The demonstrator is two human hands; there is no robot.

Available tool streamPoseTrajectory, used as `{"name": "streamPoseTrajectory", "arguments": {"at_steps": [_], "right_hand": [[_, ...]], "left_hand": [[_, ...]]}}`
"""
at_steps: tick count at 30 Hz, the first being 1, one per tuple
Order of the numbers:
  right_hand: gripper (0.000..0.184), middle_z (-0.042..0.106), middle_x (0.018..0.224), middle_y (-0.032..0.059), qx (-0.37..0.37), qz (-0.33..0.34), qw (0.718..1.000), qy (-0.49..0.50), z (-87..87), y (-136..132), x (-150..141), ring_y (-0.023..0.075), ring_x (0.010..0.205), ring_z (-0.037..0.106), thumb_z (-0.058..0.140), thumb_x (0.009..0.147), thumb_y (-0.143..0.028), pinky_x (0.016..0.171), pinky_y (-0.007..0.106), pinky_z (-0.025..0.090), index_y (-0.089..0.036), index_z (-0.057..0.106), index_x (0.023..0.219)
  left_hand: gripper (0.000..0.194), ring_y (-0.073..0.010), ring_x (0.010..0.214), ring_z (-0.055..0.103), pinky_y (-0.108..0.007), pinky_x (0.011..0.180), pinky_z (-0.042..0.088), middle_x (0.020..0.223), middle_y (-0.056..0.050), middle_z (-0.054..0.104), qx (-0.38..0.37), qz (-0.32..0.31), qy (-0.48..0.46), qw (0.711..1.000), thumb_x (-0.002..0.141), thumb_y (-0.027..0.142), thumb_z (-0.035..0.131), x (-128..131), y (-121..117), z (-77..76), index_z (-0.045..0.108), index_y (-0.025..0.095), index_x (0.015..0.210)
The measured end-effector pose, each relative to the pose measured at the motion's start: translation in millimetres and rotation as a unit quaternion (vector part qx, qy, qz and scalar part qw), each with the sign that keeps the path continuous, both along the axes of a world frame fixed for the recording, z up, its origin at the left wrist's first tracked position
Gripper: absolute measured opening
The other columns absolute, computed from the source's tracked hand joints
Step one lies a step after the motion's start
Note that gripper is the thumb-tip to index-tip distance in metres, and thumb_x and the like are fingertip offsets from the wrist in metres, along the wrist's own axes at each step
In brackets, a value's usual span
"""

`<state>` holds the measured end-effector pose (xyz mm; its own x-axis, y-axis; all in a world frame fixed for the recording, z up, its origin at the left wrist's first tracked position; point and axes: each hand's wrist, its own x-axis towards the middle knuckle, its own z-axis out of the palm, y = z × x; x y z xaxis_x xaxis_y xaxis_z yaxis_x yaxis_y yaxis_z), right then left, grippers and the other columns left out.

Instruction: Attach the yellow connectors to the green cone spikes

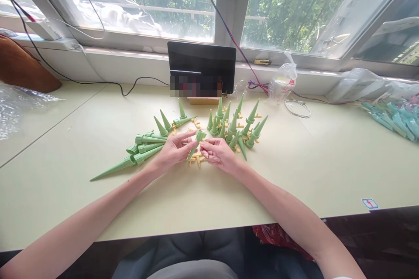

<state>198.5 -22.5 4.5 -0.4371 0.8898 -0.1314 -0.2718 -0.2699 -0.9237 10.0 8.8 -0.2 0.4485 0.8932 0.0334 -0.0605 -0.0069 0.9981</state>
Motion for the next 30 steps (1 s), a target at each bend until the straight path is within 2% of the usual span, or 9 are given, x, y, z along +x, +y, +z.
{"name": "streamPoseTrajectory", "arguments": {"at_steps": [3,7,8,10,15,17,21,26,30], "right_hand": [[0.037,0.049,0.054,-0.0055,0.115,-0.051,0.984,-0.128,1.0,-4,-2,0.0036,0.037,0.029,0.065,0.086,-0.046,0.035,0.020,0.021,-0.017,0.053,0.066],[0.043,0.038,0.051,-0.0055,0.299,-0.140,0.902,-0.277,-1.2,-5,-5,0.0071,0.047,0.033,0.060,0.088,-0.041,0.044,0.023,0.025,-0.019,0.040,0.058],[0.042,0.037,0.051,-0.0056,0.319,-0.147,0.890,-0.292,-2.0,-5,-5,0.0071,0.048,0.031,0.059,0.089,-0.040,0.045,0.023,0.024,-0.019,0.039,0.058],[0.041,0.036,0.052,-0.0055,0.326,-0.147,0.885,-0.299,-3.4,-5,-5,0.0071,0.048,0.031,0.057,0.090,-0.039,0.046,0.024,0.024,-0.019,0.040,0.059],[0.038,0.048,0.054,-0.0032,0.239,-0.122,0.935,-0.232,-1.6,-5,-6,0.0081,0.046,0.042,0.062,0.087,-0.042,0.042,0.022,0.031,-0.018,0.049,0.062],[0.039,0.050,0.053,-0.0038,0.177,-0.109,0.961,-0.184,1.3,-5,-5,0.0066,0.040,0.040,0.066,0.085,-0.045,0.037,0.021,0.028,-0.018,0.050,0.062],[0.032,0.052,0.055,-0.0059,0.045,-0.042,0.996,-0.063,2.9,-2,-1,0.0007,0.033,0.025,0.072,0.082,-0.042,0.030,0.018,0.015,-0.015,0.059,0.070],[0.022,0.043,0.052,-0.0099,-0.073,0.023,0.993,0.088,-8.5,7,4,-0.0016,0.034,0.014,0.075,0.080,-0.032,0.028,0.012,0.015,-0.013,0.064,0.076],[0.024,0.045,0.053,-0.0091,-0.068,0.023,0.994,0.084,-9.7,6,4,-0.0018,0.034,0.017,0.075,0.081,-0.033,0.028,0.011,0.016,-0.013,0.063,0.074]], "left_hand": [[0.060,-0.0033,0.039,0.030,-0.017,0.035,0.024,0.053,0.007,0.043,-0.042,-0.010,0.009,0.999,0.078,0.047,0.076,-1,0,2.3,0.065,0.017,0.128],[0.053,-0.0033,0.037,0.027,-0.018,0.035,0.023,0.046,0.008,0.039,-0.050,-0.022,0.013,0.998,0.078,0.046,0.077,-2,1,4.8,0.068,0.017,0.121],[0.052,-0.0035,0.037,0.028,-0.018,0.035,0.024,0.046,0.008,0.040,-0.042,-0.020,0.015,0.999,0.078,0.046,0.077,-2,1,5.0,0.069,0.017,0.121],[0.051,-0.0039,0.038,0.030,-0.018,0.036,0.026,0.048,0.008,0.041,-0.030,-0.014,0.019,0.999,0.078,0.046,0.077,-2,2,4.9,0.069,0.018,0.120],[0.055,-0.0039,0.040,0.034,-0.018,0.035,0.029,0.059,0.005,0.048,-0.029,-0.005,0.022,0.999,0.077,0.045,0.077,-1,2,4.7,0.067,0.018,0.124],[0.057,-0.0034,0.042,0.035,-0.018,0.036,0.029,0.063,0.005,0.050,-0.030,-0.008,0.019,0.999,0.078,0.045,0.077,-1,1,5.2,0.065,0.019,0.127],[0.059,-0.0033,0.045,0.036,-0.017,0.038,0.029,0.066,0.005,0.047,-0.027,-0.027,-0.009,0.999,0.079,0.043,0.076,0,1,4.4,0.062,0.021,0.132],[0.063,-0.0031,0.046,0.038,-0.018,0.040,0.031,0.069,0.004,0.049,0.014,-0.021,-0.026,0.999,0.079,0.042,0.077,1,2,-0.5,0.061,0.019,0.135],[0.060,-0.0053,0.047,0.041,-0.018,0.042,0.034,0.061,0.005,0.047,0.034,-0.005,0.017,0.999,0.081,0.044,0.074,0,3,-4.2,0.062,0.015,0.133]]}}
